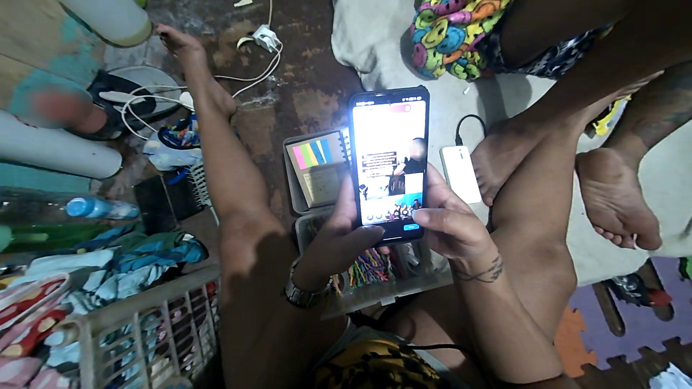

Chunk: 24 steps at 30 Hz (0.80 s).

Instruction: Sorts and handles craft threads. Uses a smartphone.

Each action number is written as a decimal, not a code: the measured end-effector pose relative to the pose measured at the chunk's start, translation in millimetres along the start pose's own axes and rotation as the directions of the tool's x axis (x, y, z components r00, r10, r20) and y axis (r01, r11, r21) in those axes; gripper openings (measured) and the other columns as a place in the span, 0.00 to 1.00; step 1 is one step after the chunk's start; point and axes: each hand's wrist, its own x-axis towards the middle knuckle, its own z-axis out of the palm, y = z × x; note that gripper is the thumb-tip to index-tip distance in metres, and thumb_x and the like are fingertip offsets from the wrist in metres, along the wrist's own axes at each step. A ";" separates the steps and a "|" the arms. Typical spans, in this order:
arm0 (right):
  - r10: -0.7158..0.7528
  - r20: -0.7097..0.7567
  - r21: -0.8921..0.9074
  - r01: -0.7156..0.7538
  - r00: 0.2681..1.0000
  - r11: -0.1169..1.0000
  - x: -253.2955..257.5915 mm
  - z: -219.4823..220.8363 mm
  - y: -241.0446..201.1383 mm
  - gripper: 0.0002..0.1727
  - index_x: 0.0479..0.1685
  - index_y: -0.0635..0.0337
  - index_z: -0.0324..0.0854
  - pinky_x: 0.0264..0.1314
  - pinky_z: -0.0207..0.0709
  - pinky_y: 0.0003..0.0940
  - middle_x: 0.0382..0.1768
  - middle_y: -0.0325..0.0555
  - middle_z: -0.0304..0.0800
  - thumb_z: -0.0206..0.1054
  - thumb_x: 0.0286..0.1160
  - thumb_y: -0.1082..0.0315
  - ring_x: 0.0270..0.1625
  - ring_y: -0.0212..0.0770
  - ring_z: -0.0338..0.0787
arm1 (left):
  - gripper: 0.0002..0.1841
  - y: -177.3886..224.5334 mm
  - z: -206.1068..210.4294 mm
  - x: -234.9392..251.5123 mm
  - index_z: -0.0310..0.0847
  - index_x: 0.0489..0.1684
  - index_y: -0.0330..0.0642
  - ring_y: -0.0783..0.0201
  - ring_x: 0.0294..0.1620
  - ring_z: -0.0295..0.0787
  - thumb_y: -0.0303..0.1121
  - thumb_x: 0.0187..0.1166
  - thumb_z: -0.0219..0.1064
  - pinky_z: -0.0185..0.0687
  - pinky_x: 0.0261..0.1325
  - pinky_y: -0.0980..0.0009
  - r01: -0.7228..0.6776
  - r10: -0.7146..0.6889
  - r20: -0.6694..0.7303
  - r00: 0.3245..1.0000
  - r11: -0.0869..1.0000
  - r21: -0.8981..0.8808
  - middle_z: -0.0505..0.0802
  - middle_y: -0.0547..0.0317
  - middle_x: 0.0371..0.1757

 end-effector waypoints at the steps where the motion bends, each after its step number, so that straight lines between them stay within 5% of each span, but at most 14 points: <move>1: 0.001 0.002 -0.001 -0.001 1.000 1.000 0.0 -0.2 0.0 0.36 0.84 0.43 0.57 0.56 0.90 0.35 0.61 0.41 0.87 0.66 0.75 0.67 0.55 0.37 0.92 | 0.44 -0.8 -0.6 0.1 0.38 0.92 0.61 0.61 0.47 0.93 0.23 0.76 0.58 0.93 0.41 0.69 -0.004 0.004 0.004 1.000 1.000 -0.002 0.86 0.52 0.66; 7: 0.001 0.000 0.000 -0.001 1.000 1.000 -0.1 1.3 -1.0 0.35 0.83 0.42 0.58 0.56 0.90 0.35 0.61 0.39 0.87 0.66 0.75 0.68 0.55 0.36 0.92 | 0.39 18.4 13.4 -0.6 0.51 0.84 0.62 0.68 0.47 0.94 0.20 0.71 0.57 0.93 0.41 0.73 -0.014 0.016 -0.051 0.999 0.999 0.042 0.88 0.64 0.63; 11: 0.003 -0.006 -0.012 -0.003 1.000 1.000 0.1 1.1 -0.6 0.35 0.83 0.43 0.58 0.56 0.90 0.35 0.60 0.40 0.87 0.66 0.75 0.68 0.54 0.36 0.92 | 0.38 3.9 2.9 -0.1 0.48 0.87 0.56 0.62 0.46 0.93 0.22 0.75 0.58 0.92 0.41 0.71 -0.001 0.001 -0.019 1.000 1.000 0.003 0.87 0.53 0.63; 17: -0.002 -0.006 0.003 0.002 1.000 1.000 -0.1 1.3 -0.3 0.35 0.83 0.42 0.58 0.56 0.90 0.34 0.61 0.39 0.87 0.66 0.75 0.69 0.54 0.36 0.92 | 0.41 15.9 12.5 -1.2 0.46 0.87 0.61 0.68 0.47 0.93 0.20 0.71 0.57 0.93 0.41 0.73 -0.032 0.034 -0.049 0.998 0.999 0.035 0.87 0.63 0.64; 24: 0.002 -0.022 -0.006 -0.002 1.000 1.000 -0.4 1.3 -0.1 0.37 0.85 0.43 0.57 0.59 0.89 0.36 0.63 0.40 0.86 0.67 0.74 0.68 0.58 0.37 0.91 | 0.37 -1.4 -0.3 0.0 0.49 0.87 0.56 0.60 0.47 0.93 0.22 0.76 0.58 0.93 0.42 0.69 0.016 -0.015 -0.029 0.999 1.000 0.017 0.87 0.51 0.64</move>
